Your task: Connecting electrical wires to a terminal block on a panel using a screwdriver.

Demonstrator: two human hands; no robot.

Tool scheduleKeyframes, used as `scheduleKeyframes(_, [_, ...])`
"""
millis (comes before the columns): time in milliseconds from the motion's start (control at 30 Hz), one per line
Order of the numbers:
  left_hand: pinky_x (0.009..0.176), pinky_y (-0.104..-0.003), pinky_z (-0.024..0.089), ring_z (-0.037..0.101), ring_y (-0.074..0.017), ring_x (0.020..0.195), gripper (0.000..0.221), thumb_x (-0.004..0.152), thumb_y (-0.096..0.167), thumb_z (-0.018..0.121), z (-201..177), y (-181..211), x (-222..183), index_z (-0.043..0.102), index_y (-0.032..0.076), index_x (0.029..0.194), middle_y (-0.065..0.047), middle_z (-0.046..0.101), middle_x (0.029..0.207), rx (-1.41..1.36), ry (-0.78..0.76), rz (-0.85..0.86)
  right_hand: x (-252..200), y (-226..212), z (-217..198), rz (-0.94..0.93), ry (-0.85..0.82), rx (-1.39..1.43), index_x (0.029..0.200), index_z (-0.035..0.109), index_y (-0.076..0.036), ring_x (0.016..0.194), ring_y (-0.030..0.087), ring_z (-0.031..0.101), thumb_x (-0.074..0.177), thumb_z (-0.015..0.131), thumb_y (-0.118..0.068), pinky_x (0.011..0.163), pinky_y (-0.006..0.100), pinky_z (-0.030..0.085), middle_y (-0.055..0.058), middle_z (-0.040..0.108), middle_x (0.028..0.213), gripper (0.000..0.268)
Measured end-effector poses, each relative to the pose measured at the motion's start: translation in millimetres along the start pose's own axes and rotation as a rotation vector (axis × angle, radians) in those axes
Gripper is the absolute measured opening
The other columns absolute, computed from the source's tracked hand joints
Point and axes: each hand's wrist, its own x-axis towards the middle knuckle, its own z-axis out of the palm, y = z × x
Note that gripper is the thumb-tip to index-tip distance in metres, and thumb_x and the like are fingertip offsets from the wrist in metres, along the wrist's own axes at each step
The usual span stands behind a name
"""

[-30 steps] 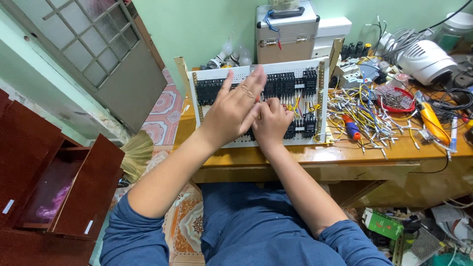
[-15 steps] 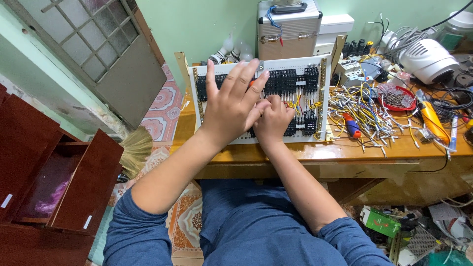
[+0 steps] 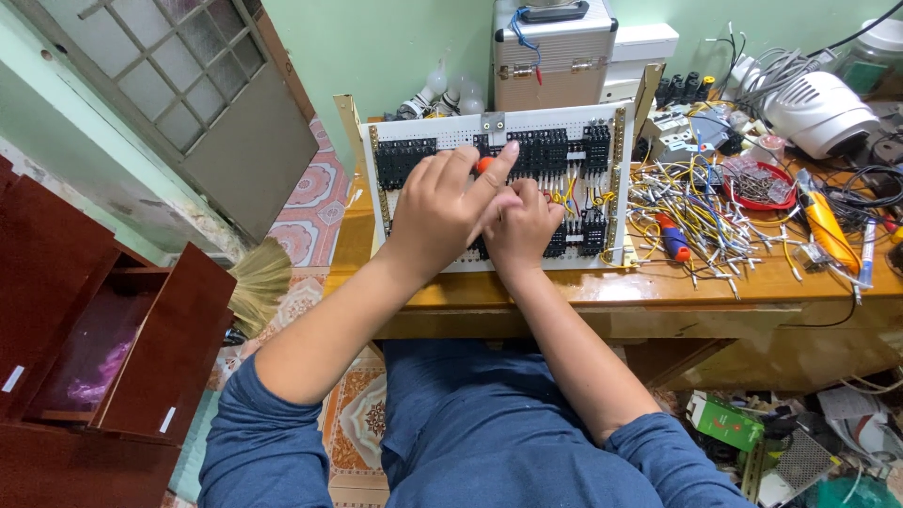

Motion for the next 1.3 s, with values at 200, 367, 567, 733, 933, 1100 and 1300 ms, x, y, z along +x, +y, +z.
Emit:
scheduleKeyframes(200, [0.087,-0.042,0.062,0.072,-0.0325,0.107,0.049,0.101,0.011,0.064,1,4,4,0.055,0.015,0.149,-0.011,0.066,0.118,-0.236,0.004,-0.073,10,-6,-12,-0.034,0.028,-0.04,0.08,0.061,-0.021,0.072,0.021,0.059,0.079,0.07,-0.023,0.068,0.035,0.03,-0.004,0.051,0.091,0.01])
scheduleKeyframes(367, [0.095,-0.045,0.056,0.069,-0.0309,0.106,0.045,0.101,0.027,0.068,-1,-3,1,0.059,0.017,0.144,-0.011,0.065,0.113,-0.146,-0.029,-0.035,6,-3,-7,-0.037,0.037,0.013,0.078,0.058,-0.018,0.07,0.02,0.058,0.076,0.069,-0.018,0.07,0.034,0.028,-0.004,0.05,0.09,0.011])
scheduleKeyframes(567, [0.089,-0.04,0.06,0.069,-0.0311,0.104,0.036,0.1,0.0,0.059,-12,0,11,0.062,0.008,0.134,-0.011,0.065,0.111,-0.313,-0.032,0.031,27,-21,-40,-0.016,-0.032,0.037,0.083,0.062,-0.016,0.079,0.024,0.06,0.073,0.071,-0.021,0.07,0.036,0.029,-0.002,0.047,0.094,0.014])
scheduleKeyframes(733, [0.088,-0.041,0.059,0.068,-0.0327,0.104,0.038,0.102,0.003,0.053,-7,-1,7,0.055,0.005,0.141,-0.014,0.062,0.116,-0.297,-0.112,0.018,30,-17,-56,0.023,-0.128,0.146,0.087,0.066,-0.017,0.094,0.027,0.061,0.08,0.077,-0.029,0.073,0.037,0.034,0.0,0.046,0.113,0.017])
scheduleKeyframes(933, [0.082,-0.034,0.059,0.069,-0.0244,0.09,0.041,0.102,0.009,0.065,-13,-1,11,0.061,0.014,0.142,-0.012,0.064,0.103,-0.267,-0.112,-0.011,25,-14,-72,0.061,-0.217,0.307,0.082,0.067,-0.011,0.085,0.027,0.065,0.086,0.077,-0.018,0.07,0.036,0.039,0.005,0.047,0.121,0.013])
scheduleKeyframes(1100, [0.096,-0.044,0.051,0.061,-0.0345,0.11,0.066,0.099,0.005,0.061,-19,-10,6,0.034,0.009,0.159,-0.015,0.065,0.127,-0.359,-0.307,0.025,19,-13,-99,-0.024,-0.299,0.285,0.096,0.071,-0.014,0.085,0.023,0.059,0.093,0.078,-0.015,0.068,0.041,0.036,0.012,0.052,0.137,0.008])
scheduleKeyframes(1300, [0.089,-0.04,0.054,0.064,-0.0304,0.106,0.043,0.103,0.004,0.061,-24,-10,4,0.053,0.008,0.145,-0.013,0.065,0.123,-0.223,-0.203,0.004,14,-1,-108,0.087,-0.556,0.466,0.105,0.077,-0.002,0.074,0.027,0.06,0.098,0.07,-0.01,0.064,0.041,0.047,0.011,0.062,0.092,0.012])
